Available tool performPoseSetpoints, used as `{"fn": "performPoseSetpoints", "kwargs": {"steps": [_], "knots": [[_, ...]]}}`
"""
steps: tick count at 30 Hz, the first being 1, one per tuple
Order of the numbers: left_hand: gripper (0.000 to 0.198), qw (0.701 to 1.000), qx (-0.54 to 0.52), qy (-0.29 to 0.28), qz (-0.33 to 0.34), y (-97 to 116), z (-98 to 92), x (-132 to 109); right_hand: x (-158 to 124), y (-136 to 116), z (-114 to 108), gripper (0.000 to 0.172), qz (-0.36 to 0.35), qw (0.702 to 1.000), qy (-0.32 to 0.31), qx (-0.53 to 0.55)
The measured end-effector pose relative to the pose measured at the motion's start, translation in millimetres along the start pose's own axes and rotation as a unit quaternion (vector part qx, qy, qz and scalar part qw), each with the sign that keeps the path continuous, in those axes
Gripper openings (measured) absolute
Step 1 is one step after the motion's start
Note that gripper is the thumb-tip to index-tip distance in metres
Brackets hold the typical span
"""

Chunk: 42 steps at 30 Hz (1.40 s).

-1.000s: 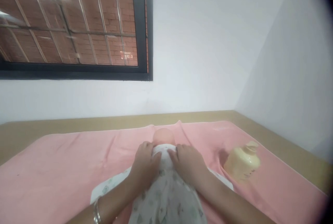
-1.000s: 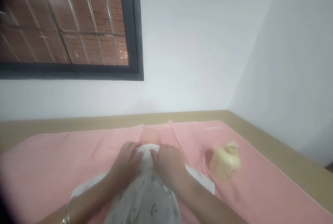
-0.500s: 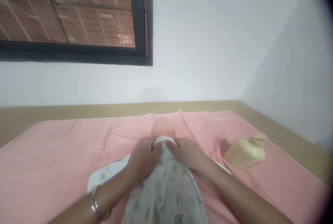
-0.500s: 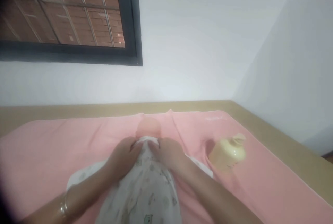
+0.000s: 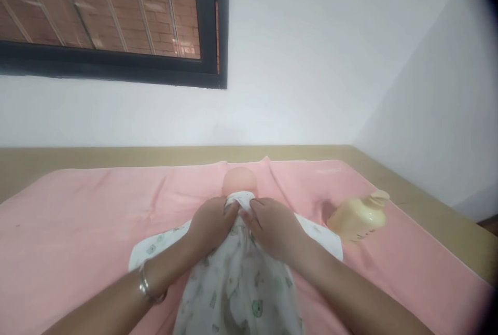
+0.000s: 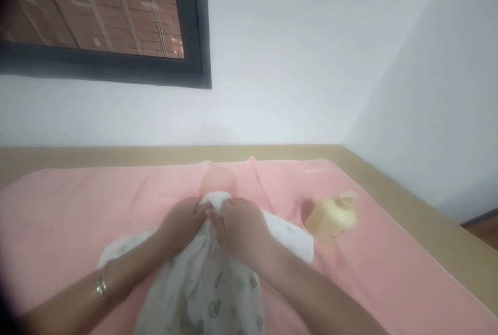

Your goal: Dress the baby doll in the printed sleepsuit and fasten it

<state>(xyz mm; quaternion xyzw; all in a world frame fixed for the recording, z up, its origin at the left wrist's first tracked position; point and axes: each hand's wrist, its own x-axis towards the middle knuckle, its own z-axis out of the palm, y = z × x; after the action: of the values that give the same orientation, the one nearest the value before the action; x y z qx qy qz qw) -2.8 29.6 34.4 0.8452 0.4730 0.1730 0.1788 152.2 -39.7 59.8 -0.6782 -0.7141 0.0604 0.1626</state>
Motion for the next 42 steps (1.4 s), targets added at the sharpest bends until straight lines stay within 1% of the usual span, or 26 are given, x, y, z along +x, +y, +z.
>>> {"fn": "performPoseSetpoints", "kwargs": {"steps": [3,5,6,8,10,11,12,14,15,16,17,18,19,20,23,25,28,29,32,34,35,37,38,39,40,42], "knots": [[0.041,0.997,0.018,0.071,0.019,3,0.8,-3,8,6,4,0.064,0.04,0.997,-0.061,0.018],[0.041,0.995,0.025,0.098,0.014,6,1.4,-4,13,11,7,0.068,0.053,0.993,-0.093,0.039],[0.042,0.995,0.026,0.098,0.006,6,1.5,-5,13,11,8,0.068,0.053,0.994,-0.091,0.039],[0.045,0.997,0.029,0.07,-0.001,4,1.3,-4,11,11,10,0.065,0.035,0.998,-0.044,0.006],[0.049,0.999,0.036,0.036,0.009,3,1.0,-4,8,10,12,0.062,0.006,0.999,0.01,-0.047],[0.05,0.999,0.042,0.031,0.014,2,1.1,-3,7,10,12,0.061,0.0,0.998,0.015,-0.061],[0.05,0.998,0.05,0.038,0.017,2,1.3,-4,7,11,12,0.062,-0.001,0.998,0.002,-0.059],[0.048,0.994,0.077,0.076,0.028,3,2.4,-4,8,13,11,0.066,0.002,0.998,-0.051,-0.025],[0.047,0.99,0.092,0.096,0.038,4,2.9,-5,8,13,11,0.067,0.003,0.998,-0.064,-0.015],[0.046,0.987,0.103,0.113,0.048,4,3.3,-5,8,13,10,0.068,0.0,0.998,-0.06,-0.017],[0.045,0.985,0.106,0.123,0.051,5,3.3,-5,8,13,9,0.066,-0.006,0.999,-0.041,-0.029],[0.045,0.987,0.1,0.12,0.046,5,2.8,-4,8,12,8,0.064,-0.008,0.999,-0.016,-0.045],[0.045,0.991,0.084,0.103,0.034,5,1.7,-4,7,12,7,0.063,-0.005,0.998,0.001,-0.055],[0.045,0.995,0.061,0.078,0.021,5,-0.1,-4,7,11,6,0.062,-0.001,0.999,0.002,-0.049],[0.047,1.0,-0.002,0.004,-0.005,8,-8.0,-6,6,11,3,0.065,0.012,0.998,-0.06,0.023],[0.045,1.0,-0.007,0.012,-0.002,11,-13.4,-10,3,10,2,0.065,0.007,0.997,-0.061,0.038],[0.036,0.998,0.012,0.047,0.046,16,-18.9,-15,0,8,3,0.057,-0.012,1.0,-0.005,-0.005],[0.035,0.998,0.009,0.047,0.05,17,-19.9,-15,0,8,4,0.055,-0.007,1.0,0.001,-0.014],[0.04,1.0,-0.027,-0.009,0.009,16,-21.0,-12,3,9,6,0.057,0.015,0.999,-0.045,0.013],[0.046,0.999,-0.036,-0.035,-0.005,15,-20.1,-11,4,9,7,0.057,0.003,0.998,-0.059,0.024],[0.045,0.999,-0.035,-0.032,0.005,14,-19.1,-12,4,9,7,0.055,-0.009,0.999,-0.048,0.017],[0.041,0.999,-0.033,0.009,0.033,14,-16.7,-14,3,9,7,0.052,-0.018,1.0,-0.015,-0.016],[0.038,0.998,-0.034,0.03,0.041,14,-15.5,-14,3,9,7,0.052,-0.013,1.0,-0.012,-0.023],[0.037,0.998,-0.038,0.039,0.041,14,-14.6,-14,4,10,7,0.054,-0.005,1.0,-0.022,-0.017],[0.039,0.998,-0.042,0.035,0.026,15,-14.0,-14,4,11,6,0.057,0.004,0.999,-0.043,0.0],[0.044,0.999,-0.037,0.006,-0.012,15,-13.7,-14,6,13,5,0.064,0.013,0.997,-0.073,0.028]]}}
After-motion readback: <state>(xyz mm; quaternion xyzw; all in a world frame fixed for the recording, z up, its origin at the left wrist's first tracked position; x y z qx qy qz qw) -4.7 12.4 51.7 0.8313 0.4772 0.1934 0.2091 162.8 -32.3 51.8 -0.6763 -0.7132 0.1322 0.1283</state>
